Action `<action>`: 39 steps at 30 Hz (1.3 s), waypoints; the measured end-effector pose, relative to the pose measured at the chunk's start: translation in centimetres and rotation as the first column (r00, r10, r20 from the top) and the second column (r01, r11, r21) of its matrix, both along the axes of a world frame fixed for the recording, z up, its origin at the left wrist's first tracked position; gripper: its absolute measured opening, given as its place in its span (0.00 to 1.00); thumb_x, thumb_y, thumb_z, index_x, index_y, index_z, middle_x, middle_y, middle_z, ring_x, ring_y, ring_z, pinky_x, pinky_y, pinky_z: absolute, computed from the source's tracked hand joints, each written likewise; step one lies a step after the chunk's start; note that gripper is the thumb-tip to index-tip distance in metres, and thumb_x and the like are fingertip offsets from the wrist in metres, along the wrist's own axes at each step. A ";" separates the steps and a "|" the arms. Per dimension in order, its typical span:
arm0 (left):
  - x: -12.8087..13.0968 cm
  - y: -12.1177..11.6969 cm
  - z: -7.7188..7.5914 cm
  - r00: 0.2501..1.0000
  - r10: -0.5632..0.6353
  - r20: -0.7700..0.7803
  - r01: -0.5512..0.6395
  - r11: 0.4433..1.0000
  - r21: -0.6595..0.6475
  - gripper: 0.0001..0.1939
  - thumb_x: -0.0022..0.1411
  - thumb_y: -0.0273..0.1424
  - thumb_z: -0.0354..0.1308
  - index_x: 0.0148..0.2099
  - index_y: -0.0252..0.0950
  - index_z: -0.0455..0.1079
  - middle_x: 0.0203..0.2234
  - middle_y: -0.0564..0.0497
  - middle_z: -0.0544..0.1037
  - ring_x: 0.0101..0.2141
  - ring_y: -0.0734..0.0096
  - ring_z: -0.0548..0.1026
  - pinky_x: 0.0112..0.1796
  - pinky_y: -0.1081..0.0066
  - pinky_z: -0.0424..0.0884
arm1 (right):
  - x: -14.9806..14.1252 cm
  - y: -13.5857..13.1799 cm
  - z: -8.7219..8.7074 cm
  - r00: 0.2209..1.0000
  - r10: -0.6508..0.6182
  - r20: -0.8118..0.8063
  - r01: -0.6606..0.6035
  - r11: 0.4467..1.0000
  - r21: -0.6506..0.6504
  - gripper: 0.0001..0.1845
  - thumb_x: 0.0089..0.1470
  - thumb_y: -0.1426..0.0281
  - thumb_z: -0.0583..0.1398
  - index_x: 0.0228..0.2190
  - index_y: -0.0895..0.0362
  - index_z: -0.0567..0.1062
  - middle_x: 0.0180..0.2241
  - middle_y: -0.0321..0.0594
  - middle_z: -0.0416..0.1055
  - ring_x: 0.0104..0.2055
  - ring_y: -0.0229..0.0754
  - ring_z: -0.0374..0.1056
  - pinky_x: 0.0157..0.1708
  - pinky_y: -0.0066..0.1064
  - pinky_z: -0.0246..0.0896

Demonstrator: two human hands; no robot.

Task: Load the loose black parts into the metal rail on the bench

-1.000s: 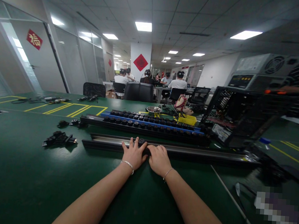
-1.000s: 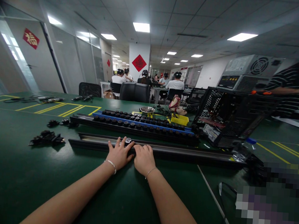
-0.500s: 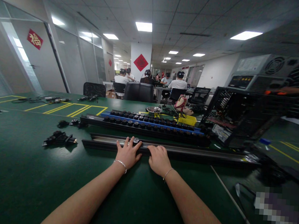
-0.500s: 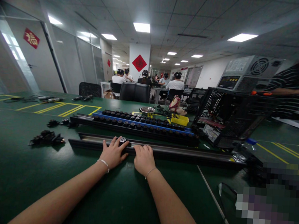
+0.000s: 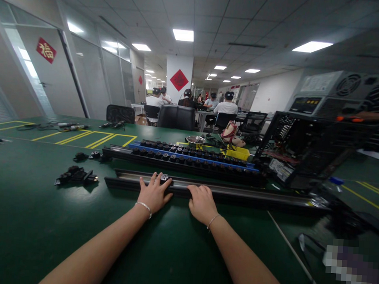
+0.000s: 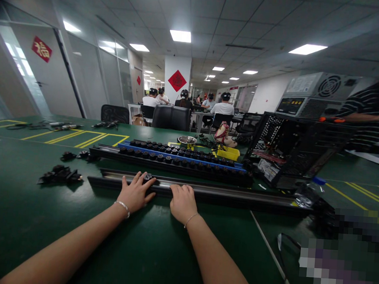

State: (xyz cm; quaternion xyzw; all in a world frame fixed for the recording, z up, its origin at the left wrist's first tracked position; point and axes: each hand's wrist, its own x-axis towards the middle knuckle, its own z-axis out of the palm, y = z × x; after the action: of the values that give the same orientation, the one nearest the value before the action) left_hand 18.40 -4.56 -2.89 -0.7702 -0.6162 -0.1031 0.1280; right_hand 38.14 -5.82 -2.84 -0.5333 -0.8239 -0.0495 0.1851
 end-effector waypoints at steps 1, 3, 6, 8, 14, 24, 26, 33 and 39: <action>-0.2 0.0 0.0 1.000 0.008 0.000 -0.008 1.000 -0.002 0.27 0.58 0.48 0.45 0.59 0.50 0.55 0.59 0.42 0.57 0.60 0.46 0.47 0.49 0.33 0.38 | 0.0 0.0 0.0 1.000 -0.001 0.002 0.001 1.000 -0.001 0.21 0.49 0.73 0.51 0.47 0.55 0.65 0.46 0.42 0.67 0.46 0.43 0.58 0.51 0.36 0.40; -0.6 0.0 0.1 1.000 0.020 -0.001 -0.020 1.000 -0.003 0.27 0.58 0.48 0.45 0.59 0.50 0.56 0.59 0.42 0.56 0.60 0.46 0.47 0.49 0.33 0.38 | 0.0 0.0 0.0 1.000 0.000 0.000 0.000 1.000 0.000 0.21 0.49 0.73 0.51 0.47 0.56 0.65 0.46 0.42 0.67 0.45 0.43 0.58 0.51 0.36 0.41; -1.1 0.0 0.2 1.000 0.030 0.002 -0.030 0.999 -0.016 0.27 0.58 0.48 0.45 0.59 0.50 0.56 0.59 0.43 0.56 0.60 0.46 0.47 0.49 0.33 0.39 | 0.0 -0.1 0.1 1.000 0.005 -0.004 -0.005 1.000 -0.001 0.21 0.49 0.74 0.51 0.47 0.56 0.65 0.46 0.41 0.67 0.45 0.43 0.58 0.51 0.36 0.41; -1.6 0.0 0.4 0.999 0.035 0.007 -0.035 0.999 -0.028 0.27 0.58 0.48 0.44 0.59 0.50 0.56 0.60 0.43 0.56 0.60 0.46 0.47 0.49 0.33 0.40 | 0.0 -0.1 0.2 1.000 0.006 0.003 -0.006 1.000 -0.009 0.21 0.49 0.73 0.51 0.47 0.56 0.65 0.46 0.41 0.67 0.45 0.42 0.58 0.51 0.36 0.41; -3.7 0.3 0.5 1.000 0.021 0.001 -0.021 0.999 -0.044 0.27 0.60 0.50 0.40 0.59 0.50 0.55 0.59 0.44 0.57 0.60 0.49 0.47 0.50 0.35 0.41 | 0.1 -0.1 0.1 1.000 0.012 -0.017 -0.012 1.000 0.002 0.21 0.48 0.74 0.51 0.46 0.56 0.66 0.45 0.42 0.68 0.44 0.43 0.58 0.51 0.36 0.42; -8.4 1.0 0.0 0.999 0.038 -0.037 -0.039 0.999 -0.011 0.26 0.62 0.48 0.37 0.59 0.48 0.56 0.59 0.42 0.57 0.60 0.52 0.49 0.51 0.36 0.41 | 0.1 0.1 0.0 1.000 0.006 -0.013 -0.006 1.000 0.000 0.21 0.49 0.73 0.52 0.47 0.56 0.66 0.47 0.42 0.67 0.45 0.43 0.58 0.51 0.37 0.42; -9.1 1.0 0.1 0.998 0.050 -0.036 -0.050 0.999 -0.014 0.26 0.62 0.48 0.37 0.59 0.47 0.56 0.59 0.42 0.57 0.60 0.52 0.50 0.51 0.38 0.41 | 0.1 0.1 0.0 1.000 0.004 -0.007 -0.004 1.000 -0.005 0.21 0.49 0.73 0.52 0.47 0.55 0.65 0.47 0.42 0.67 0.45 0.43 0.58 0.51 0.37 0.42; -12.2 1.4 -0.3 0.997 0.076 -0.024 -0.076 0.996 -0.035 0.24 0.63 0.44 0.38 0.59 0.46 0.56 0.60 0.44 0.55 0.59 0.54 0.51 0.52 0.42 0.47 | 0.0 -0.1 0.2 1.000 0.005 -0.011 -0.005 1.000 -0.003 0.21 0.48 0.73 0.52 0.46 0.55 0.66 0.46 0.41 0.67 0.45 0.42 0.58 0.51 0.37 0.41; -14.5 1.7 0.0 0.991 0.131 -0.018 -0.132 0.989 -0.074 0.24 0.63 0.42 0.37 0.59 0.46 0.56 0.60 0.45 0.55 0.59 0.54 0.54 0.51 0.41 0.48 | 0.0 -0.2 0.4 1.000 0.007 -0.016 -0.007 1.000 -0.021 0.21 0.49 0.73 0.51 0.47 0.55 0.66 0.47 0.42 0.67 0.45 0.43 0.58 0.51 0.38 0.41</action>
State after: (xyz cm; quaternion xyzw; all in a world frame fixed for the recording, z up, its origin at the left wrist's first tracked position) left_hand 3.89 -2.83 -2.84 -0.7330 -0.6680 -0.0663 0.1098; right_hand 38.14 -6.00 -2.45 -0.5328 -0.8247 -0.0357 0.1862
